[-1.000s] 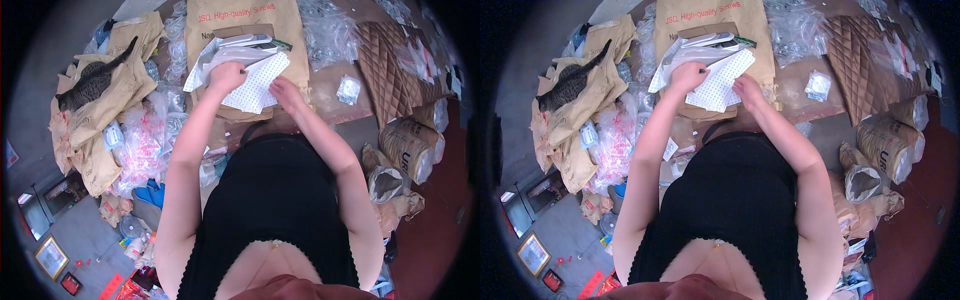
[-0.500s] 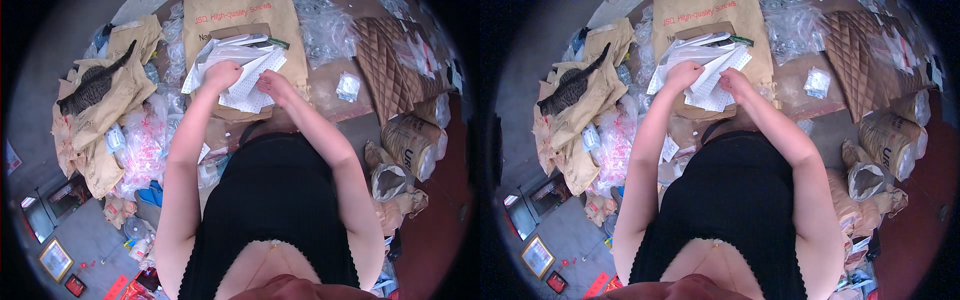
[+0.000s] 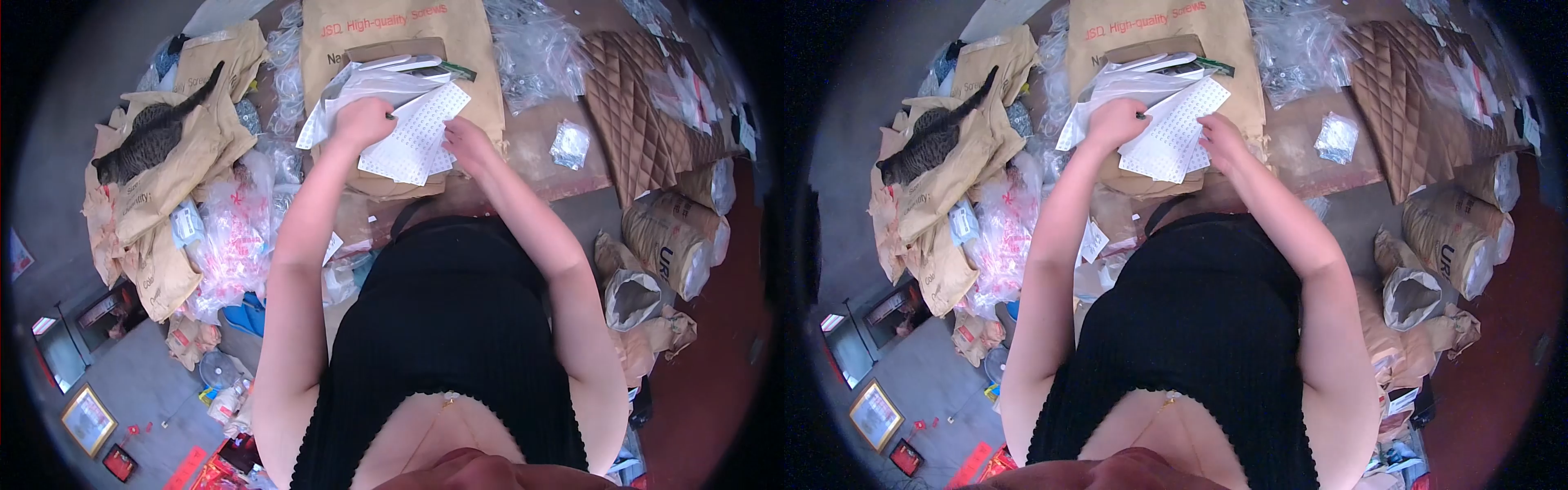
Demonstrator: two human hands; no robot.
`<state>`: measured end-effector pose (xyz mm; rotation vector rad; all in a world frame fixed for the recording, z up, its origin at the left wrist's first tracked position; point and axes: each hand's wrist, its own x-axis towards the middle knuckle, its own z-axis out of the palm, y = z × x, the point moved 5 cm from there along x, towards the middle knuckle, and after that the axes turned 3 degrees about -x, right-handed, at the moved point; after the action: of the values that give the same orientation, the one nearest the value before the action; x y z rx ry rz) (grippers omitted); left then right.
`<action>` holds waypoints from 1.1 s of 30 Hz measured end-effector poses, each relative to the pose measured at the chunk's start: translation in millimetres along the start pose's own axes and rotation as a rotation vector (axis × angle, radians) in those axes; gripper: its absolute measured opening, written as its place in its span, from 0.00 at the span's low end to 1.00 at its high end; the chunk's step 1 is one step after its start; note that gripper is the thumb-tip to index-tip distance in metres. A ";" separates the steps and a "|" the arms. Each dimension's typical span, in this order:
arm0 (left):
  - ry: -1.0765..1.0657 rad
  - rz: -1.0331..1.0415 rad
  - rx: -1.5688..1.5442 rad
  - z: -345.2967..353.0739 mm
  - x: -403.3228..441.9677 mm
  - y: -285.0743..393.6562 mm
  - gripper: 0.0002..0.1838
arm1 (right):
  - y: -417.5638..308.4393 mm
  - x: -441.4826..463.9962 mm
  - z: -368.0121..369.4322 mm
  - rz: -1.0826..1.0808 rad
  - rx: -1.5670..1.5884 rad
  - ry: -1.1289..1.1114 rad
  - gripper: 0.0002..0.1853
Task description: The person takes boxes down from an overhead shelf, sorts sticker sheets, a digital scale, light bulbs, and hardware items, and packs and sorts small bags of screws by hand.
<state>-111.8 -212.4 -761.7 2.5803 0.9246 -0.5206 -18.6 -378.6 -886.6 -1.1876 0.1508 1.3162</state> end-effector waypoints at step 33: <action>0.102 0.045 0.004 6.5 1.3 2.4 0.16 | -40.6 2.5 18.7 -0.011 -0.124 -0.158 0.33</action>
<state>-110.7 -216.4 -767.4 2.6456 0.8963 -0.3817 4.8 -355.3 -856.5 -1.1807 -0.0526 1.4206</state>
